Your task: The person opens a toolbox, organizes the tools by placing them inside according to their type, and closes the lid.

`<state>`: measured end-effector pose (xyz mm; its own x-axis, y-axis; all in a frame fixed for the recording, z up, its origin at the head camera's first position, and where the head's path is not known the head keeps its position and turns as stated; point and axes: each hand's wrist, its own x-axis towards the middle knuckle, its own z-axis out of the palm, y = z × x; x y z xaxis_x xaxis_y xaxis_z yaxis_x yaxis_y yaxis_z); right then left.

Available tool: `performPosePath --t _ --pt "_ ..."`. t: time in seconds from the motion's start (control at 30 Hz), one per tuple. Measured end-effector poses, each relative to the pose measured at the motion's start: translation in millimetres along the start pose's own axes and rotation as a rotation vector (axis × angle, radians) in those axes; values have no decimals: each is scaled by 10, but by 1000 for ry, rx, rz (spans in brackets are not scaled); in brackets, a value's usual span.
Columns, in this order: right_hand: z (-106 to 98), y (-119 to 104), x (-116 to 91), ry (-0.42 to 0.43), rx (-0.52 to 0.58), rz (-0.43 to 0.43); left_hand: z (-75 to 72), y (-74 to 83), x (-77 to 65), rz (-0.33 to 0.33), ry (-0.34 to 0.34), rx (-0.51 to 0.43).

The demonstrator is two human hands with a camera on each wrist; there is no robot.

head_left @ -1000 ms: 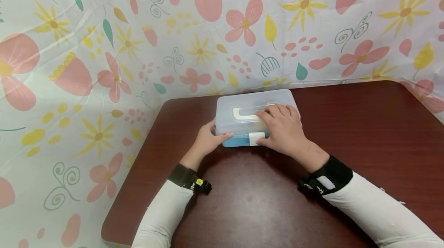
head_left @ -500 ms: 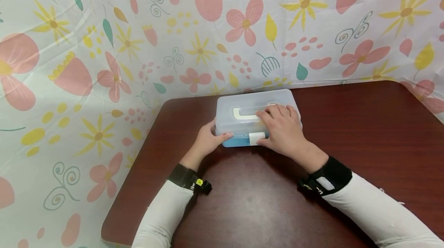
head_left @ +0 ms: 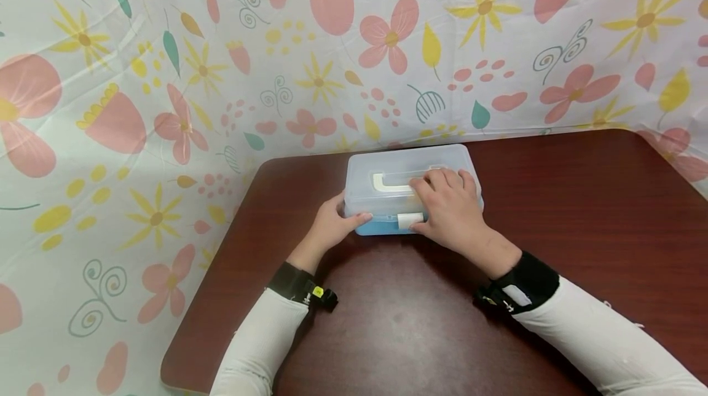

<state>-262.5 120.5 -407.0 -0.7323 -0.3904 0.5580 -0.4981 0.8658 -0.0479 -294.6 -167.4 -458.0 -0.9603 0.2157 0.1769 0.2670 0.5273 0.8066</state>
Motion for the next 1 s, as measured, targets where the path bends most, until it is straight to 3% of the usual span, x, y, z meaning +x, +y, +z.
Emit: performPosePath --t 0.57,0.93,1.0 --pt "6 -11 -14 34 10 -26 -3 3 -31 3 9 7" --pt "-184 107 8 -59 152 3 -30 13 7 8 -10 107" --pt "-223 170 9 -86 176 0 -42 20 9 -16 -10 126"
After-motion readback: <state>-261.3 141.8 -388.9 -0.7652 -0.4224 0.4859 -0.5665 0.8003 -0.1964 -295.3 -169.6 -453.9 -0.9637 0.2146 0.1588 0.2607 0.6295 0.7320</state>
